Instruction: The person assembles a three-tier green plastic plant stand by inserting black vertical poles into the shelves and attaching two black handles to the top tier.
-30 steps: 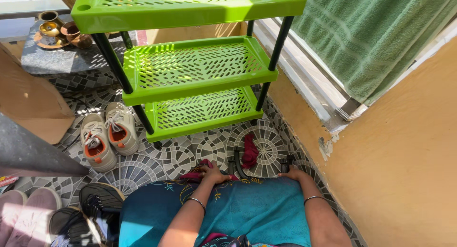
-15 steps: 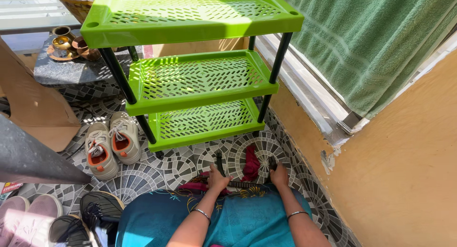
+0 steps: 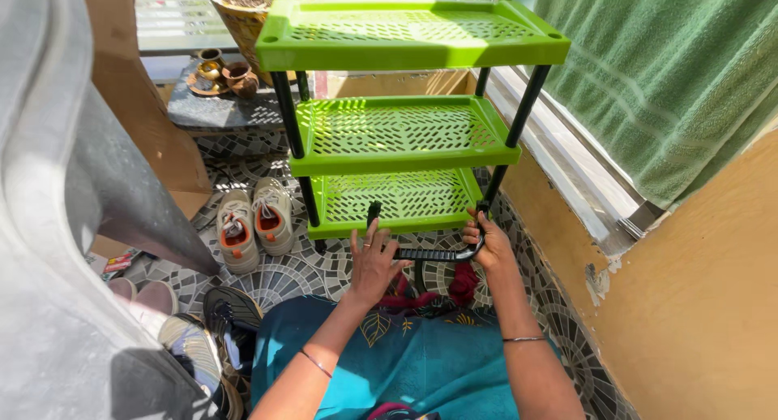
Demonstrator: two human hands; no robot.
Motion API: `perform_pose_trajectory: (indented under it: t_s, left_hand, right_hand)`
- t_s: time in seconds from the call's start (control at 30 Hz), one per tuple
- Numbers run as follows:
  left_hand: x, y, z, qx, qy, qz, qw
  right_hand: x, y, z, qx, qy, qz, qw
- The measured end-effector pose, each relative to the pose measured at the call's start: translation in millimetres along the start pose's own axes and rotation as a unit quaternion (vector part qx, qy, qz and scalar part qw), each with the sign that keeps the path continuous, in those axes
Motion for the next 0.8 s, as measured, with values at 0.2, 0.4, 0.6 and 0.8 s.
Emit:
perform_pose_trajectory:
  t_s: [0.2, 0.4, 0.6, 0.8]
  left_hand:
    - [45.8, -115.4, -6.1, -0.217, -0.067, 0.104, 0.968]
    - [76.6, -196.1, -17.0, -0.230, -0.193, 0.209, 0.931]
    - [101.8, -226.0, -14.5, -0.247, -0.254, 0.227, 0.907]
    - [121.1, -192.4, 2.8, -0.243, -0.270, 0.212, 0.907]
  right_hand:
    - [-142.8, 8.7, 41.6, -0.087, 0.061, 0.464, 0.879]
    - [-281.6, -10.2, 71.7, 0.268, 0.066, 0.905, 0.324]
    - [-260.7, -12.0, 62.1, 0.211, -0.056, 0.902, 0.372]
    - [-279.6, -37.4, 100.4, 0.229, 0.059, 0.902, 0.361]
Point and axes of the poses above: each hand's wrist, its own z-axis away from the middle knuckle, its own y-axis out of the palm, x = y × z, the point moved 9 cm from there along -z, towards the middle knuckle, and after that the axes turned 1 degree about -x, right-handed, at the moved point
